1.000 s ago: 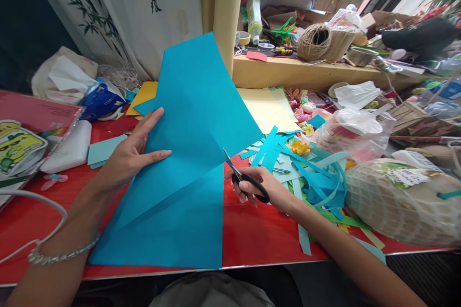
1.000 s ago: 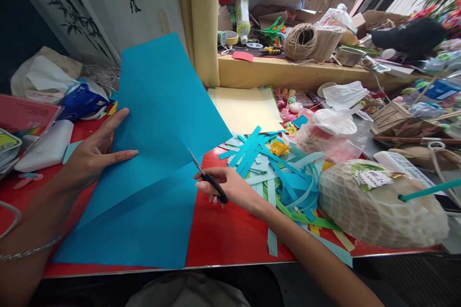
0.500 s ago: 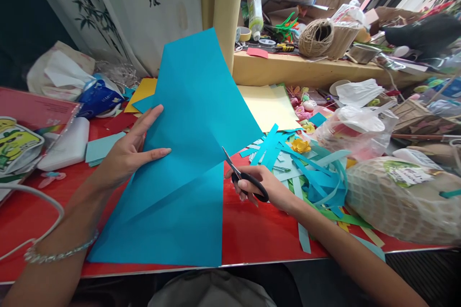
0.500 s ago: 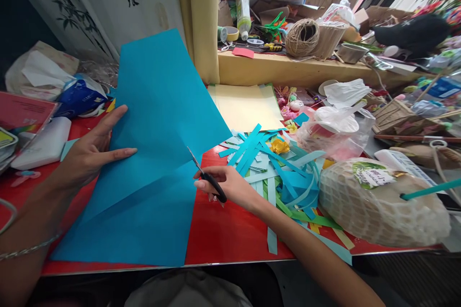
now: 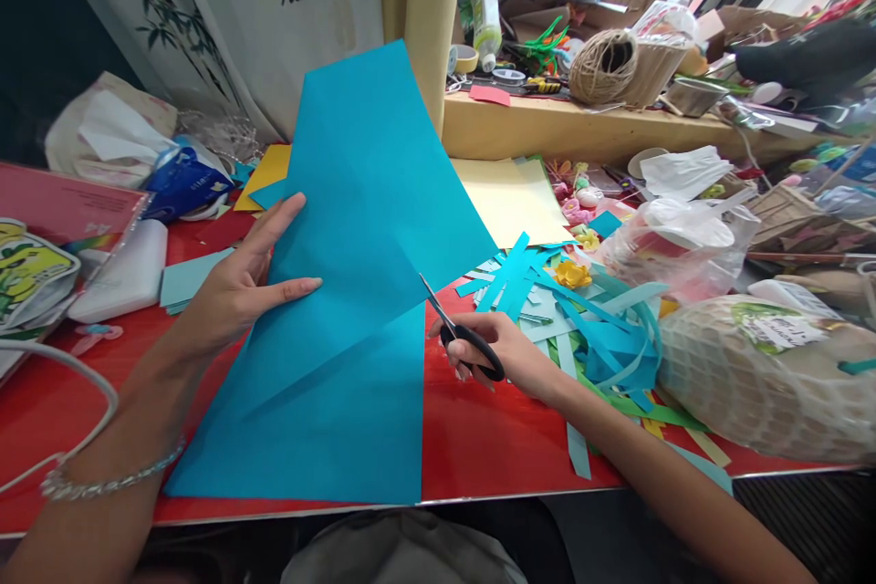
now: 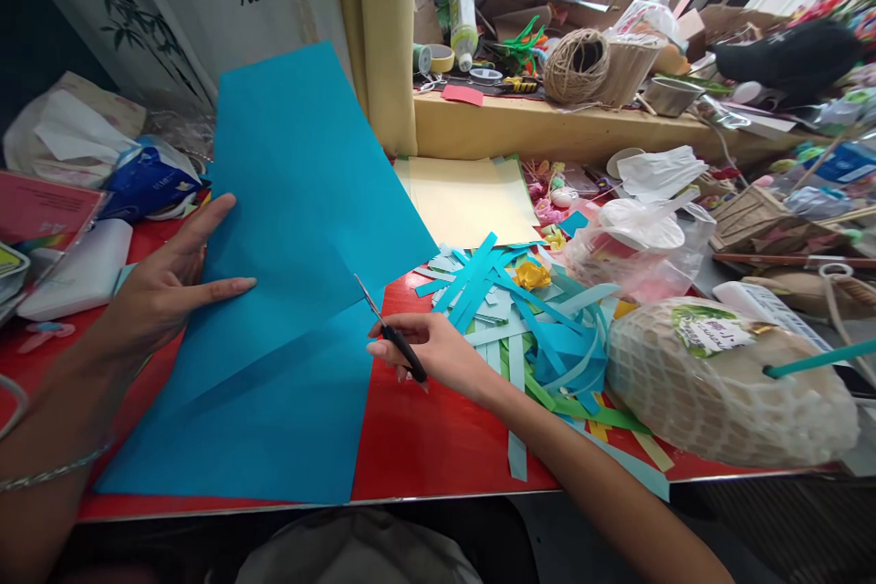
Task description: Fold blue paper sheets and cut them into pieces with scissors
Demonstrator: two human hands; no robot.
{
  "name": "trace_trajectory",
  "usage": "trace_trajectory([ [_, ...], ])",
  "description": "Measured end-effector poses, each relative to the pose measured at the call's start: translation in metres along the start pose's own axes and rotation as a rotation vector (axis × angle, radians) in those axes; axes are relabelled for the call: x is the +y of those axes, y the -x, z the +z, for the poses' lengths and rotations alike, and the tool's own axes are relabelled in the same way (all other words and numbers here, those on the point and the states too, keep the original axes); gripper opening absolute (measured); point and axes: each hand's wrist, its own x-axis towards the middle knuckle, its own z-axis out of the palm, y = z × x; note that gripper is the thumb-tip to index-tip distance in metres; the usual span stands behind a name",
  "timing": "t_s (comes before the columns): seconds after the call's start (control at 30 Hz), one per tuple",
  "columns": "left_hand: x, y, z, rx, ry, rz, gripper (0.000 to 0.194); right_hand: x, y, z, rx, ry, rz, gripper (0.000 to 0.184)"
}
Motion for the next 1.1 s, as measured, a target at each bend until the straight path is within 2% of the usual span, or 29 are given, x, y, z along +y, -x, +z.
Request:
trace_trajectory([
  [0.6,-0.004,-0.002,0.000,0.007,-0.051,0.026,0.078,0.003,0.000,0.004,0.044,-0.045,-0.032,0.026],
  [0.8,0.000,-0.004,0.004,0.008,0.100,-0.013,0.079,0.004,-0.001,0.003,0.036,-0.072,-0.108,0.047],
  [0.97,-0.002,-0.005,0.004,-0.014,0.146,-0.034,0.081,0.007,-0.007,0.004,0.194,-0.164,-0.272,0.040],
  [1.1,-0.007,-0.007,0.011,-0.210,0.034,-0.187,0.077,0.010,-0.012,-0.005,0.497,-0.134,-0.254,0.042],
])
